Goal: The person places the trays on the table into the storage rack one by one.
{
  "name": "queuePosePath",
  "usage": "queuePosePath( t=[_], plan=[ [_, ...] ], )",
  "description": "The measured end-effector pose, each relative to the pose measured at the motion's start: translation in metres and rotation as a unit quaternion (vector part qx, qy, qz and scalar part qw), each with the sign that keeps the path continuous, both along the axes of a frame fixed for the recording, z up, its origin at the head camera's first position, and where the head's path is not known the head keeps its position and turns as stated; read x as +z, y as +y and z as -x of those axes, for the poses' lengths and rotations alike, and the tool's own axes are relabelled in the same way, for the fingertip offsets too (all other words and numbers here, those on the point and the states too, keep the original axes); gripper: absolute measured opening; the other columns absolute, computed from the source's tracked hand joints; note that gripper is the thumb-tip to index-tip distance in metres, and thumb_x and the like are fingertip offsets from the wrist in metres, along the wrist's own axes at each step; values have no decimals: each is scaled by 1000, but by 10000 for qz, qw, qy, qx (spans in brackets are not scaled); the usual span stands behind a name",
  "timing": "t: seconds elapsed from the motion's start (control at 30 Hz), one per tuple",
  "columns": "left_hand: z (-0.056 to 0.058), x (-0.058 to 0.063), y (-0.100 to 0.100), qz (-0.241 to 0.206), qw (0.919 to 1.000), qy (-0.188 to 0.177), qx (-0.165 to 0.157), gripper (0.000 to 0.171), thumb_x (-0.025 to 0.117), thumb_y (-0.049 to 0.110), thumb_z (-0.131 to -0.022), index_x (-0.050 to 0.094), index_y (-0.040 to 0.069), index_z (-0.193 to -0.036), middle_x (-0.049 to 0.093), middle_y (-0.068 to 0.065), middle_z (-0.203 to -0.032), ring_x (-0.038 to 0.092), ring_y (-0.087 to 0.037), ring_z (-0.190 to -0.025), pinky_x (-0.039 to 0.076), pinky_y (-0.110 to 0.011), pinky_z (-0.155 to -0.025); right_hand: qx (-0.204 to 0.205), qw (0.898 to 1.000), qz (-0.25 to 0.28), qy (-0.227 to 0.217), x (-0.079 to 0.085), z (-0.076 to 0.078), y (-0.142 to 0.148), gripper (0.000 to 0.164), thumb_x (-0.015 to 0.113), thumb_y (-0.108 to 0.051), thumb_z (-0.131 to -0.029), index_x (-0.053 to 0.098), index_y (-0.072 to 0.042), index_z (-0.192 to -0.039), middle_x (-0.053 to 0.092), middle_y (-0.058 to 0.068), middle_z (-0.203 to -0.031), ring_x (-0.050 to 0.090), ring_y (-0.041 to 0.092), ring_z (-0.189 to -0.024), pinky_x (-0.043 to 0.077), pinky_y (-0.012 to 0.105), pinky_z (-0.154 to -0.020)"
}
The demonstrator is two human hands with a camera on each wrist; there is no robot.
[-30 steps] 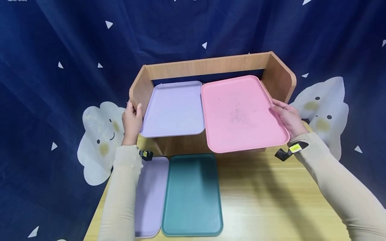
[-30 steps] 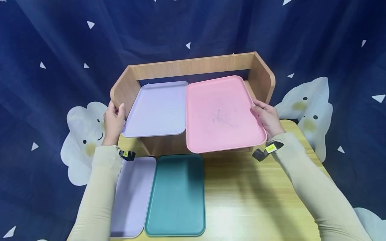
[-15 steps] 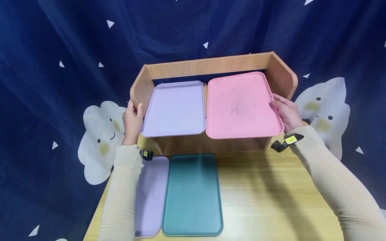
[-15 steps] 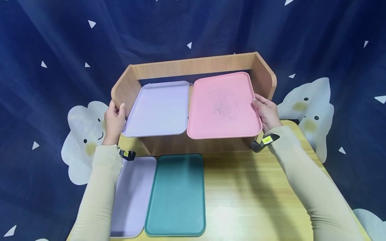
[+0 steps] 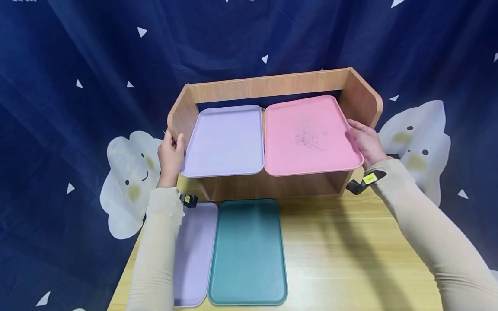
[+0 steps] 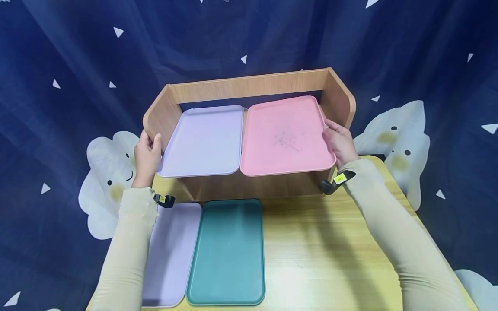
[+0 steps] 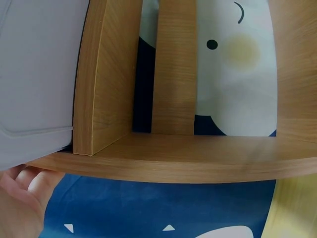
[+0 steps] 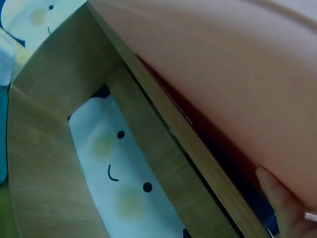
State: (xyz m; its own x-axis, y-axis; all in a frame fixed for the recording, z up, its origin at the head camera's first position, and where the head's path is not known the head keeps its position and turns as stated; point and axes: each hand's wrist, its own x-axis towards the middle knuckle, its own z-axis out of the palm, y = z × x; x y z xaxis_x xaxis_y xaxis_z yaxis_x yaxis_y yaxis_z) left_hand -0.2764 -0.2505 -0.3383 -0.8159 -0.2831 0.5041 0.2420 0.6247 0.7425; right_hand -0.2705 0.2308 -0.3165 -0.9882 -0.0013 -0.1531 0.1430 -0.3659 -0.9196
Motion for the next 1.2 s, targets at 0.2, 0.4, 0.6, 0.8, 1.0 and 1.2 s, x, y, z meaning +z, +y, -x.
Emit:
queuePosePath(
  t=[0.2,0.4,0.6,0.8,1.0,1.2],
  plan=[
    [-2,0,0,-12,10000,-57,-24,40,48,28,-98,50,6,-131,59,-17,-126,59,-28,-113,47,-42,-94,296,9982,491,-179,3,4,-1,23,49,-21,-96,51,-14,-119,57,-4,-94,60,8,-72,51,19,-61],
    [-1,-2,-1,-21,10000,-39,-17,41,48,28,-97,50,6,-132,58,-19,-127,58,-29,-114,47,-42,-95,704,9941,-826,-60,3,13,-1,57,45,-30,-97,26,-22,-149,30,-1,-150,37,9,-127,40,14,-91],
    [-1,-2,-1,-30,10000,-25,-33,41,48,28,-97,50,7,-132,58,-18,-127,58,-29,-114,47,-42,-96,790,9763,-1996,284,-2,24,1,66,41,-24,-97,5,-10,-150,-4,0,-158,-6,13,-143,2,26,-116],
    [-1,-1,0,-16,10000,-62,-12,41,48,29,-98,49,7,-133,58,-18,-128,57,-29,-115,47,-42,-96,760,9723,-2153,506,-3,29,1,65,41,-22,-96,7,-7,-149,0,4,-157,-4,12,-143,-2,26,-115],
    [-2,-1,-1,11,10000,-82,-17,42,48,29,-98,49,7,-133,57,-19,-128,57,-29,-115,46,-42,-96,723,9919,-716,755,3,25,-2,65,36,-4,-97,-4,-1,-148,-7,7,-157,-4,12,-143,1,21,-114],
    [-1,-2,-1,46,10000,81,-30,39,49,25,-97,51,5,-130,59,-20,-124,59,-30,-111,48,-43,-92,854,9802,-1197,1325,6,4,3,66,36,-4,-96,-4,2,-147,-7,12,-157,-4,17,-144,2,26,-115]
  ],
)
